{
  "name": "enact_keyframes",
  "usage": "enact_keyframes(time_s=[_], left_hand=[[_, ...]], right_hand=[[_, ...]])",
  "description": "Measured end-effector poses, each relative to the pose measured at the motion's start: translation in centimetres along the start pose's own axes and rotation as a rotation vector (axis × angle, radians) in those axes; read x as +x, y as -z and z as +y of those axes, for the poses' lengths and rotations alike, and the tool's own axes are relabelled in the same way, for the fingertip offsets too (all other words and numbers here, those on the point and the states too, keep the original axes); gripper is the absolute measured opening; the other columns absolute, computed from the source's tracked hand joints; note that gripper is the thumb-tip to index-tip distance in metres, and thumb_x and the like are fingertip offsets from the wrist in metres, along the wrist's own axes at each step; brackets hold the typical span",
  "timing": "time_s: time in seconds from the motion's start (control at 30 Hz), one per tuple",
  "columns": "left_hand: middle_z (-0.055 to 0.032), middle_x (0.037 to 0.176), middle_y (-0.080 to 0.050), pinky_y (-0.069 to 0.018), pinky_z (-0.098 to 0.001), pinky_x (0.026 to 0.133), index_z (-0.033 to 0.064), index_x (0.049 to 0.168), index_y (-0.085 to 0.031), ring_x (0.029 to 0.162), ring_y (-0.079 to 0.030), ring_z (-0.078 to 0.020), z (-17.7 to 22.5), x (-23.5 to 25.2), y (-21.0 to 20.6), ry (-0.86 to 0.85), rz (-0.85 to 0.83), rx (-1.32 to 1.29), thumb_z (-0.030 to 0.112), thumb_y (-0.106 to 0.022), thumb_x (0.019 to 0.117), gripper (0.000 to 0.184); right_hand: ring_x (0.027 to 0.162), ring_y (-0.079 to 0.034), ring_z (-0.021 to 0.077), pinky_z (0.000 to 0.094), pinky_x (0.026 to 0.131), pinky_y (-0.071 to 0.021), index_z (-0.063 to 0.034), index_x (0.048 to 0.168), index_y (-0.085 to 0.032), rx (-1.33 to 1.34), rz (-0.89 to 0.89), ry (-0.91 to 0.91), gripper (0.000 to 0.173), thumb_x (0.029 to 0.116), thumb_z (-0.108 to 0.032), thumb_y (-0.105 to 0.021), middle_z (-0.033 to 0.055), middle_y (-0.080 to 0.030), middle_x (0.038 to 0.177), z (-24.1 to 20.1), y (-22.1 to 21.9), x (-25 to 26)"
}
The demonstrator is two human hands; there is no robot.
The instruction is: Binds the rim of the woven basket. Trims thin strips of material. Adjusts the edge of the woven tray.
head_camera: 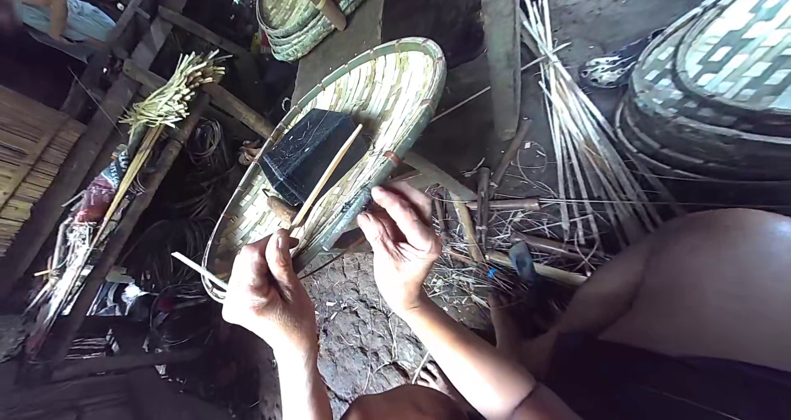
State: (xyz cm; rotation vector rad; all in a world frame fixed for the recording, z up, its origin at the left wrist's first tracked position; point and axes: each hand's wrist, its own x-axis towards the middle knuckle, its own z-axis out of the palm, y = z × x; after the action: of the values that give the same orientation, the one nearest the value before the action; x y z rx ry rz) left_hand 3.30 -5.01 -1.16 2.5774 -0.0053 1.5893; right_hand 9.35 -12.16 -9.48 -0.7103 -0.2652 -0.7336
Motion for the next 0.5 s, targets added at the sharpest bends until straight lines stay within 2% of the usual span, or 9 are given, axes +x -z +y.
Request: enact_keyframes(time_s=[0.07, 0.2, 0.33, 0.5], left_hand=[[-0.0029, 0.064, -0.06, -0.0423, -0.0137, 0.06, -0.0031, 0.073, -0.065, 0.061, -0.055, 0.0025, -0.1, 0.1, -0.1, -0.016, 0.016, -0.005, 0.016, -0.051, 0.1051, 0.04], [-0.0031, 0.064, -0.06, -0.0426, -0.0135, 0.06, -0.0031, 0.073, -0.064, 0.061, -0.056, 0.0026, -0.4, 0.1, -0.1, -0.04, 0.026, -0.008, 0.018, -0.05, 0.1057, 0.041], [-0.0023, 0.063, -0.059, -0.0425, -0.0133, 0.059, -0.0024, 0.072, -0.064, 0.061, -0.055, 0.0024, -0.6, -0.1, -0.2, -0.058, 0.027, -0.021, 0.022, -0.049, 0.1068, 0.045], [-0.0026, 0.063, -0.059, -0.0428, -0.0144, 0.06, -0.0022, 0.073, -0.063, 0.061, -0.056, 0.0014, -0.5, -0.2, -0.3, -0.063, 0.035, -0.015, 0.02, -0.049, 0.1072, 0.044]], right_hand=[[0.112, -0.067, 0.0105, 0.0231, 0.093, -0.0582, 0.0003, 0.108, -0.075, -0.076, 0.004, 0.083, 0.022, 0.0865, 0.002, -0.076, 0.009, -0.067, 0.119, 0.3, 0.0, 0.2], [0.099, -0.07, 0.0097, 0.0195, 0.086, -0.0585, 0.006, 0.094, -0.075, -0.178, -0.046, 0.212, 0.011, 0.0826, 0.006, -0.075, 0.0122, -0.073, 0.102, 0.4, 0.7, 1.1], [0.089, -0.07, 0.0076, 0.0168, 0.073, -0.0582, 0.0056, 0.086, -0.071, -0.132, -0.139, 0.12, 0.006, 0.0801, 0.008, -0.071, 0.0115, -0.072, 0.095, -0.3, 1.5, 2.5], [0.083, -0.07, 0.0088, 0.0187, 0.071, -0.0589, 0.0037, 0.081, -0.064, -0.125, -0.189, 0.1, 0.005, 0.0787, 0.006, -0.067, 0.0107, -0.069, 0.087, -0.7, 1.5, 3.0]])
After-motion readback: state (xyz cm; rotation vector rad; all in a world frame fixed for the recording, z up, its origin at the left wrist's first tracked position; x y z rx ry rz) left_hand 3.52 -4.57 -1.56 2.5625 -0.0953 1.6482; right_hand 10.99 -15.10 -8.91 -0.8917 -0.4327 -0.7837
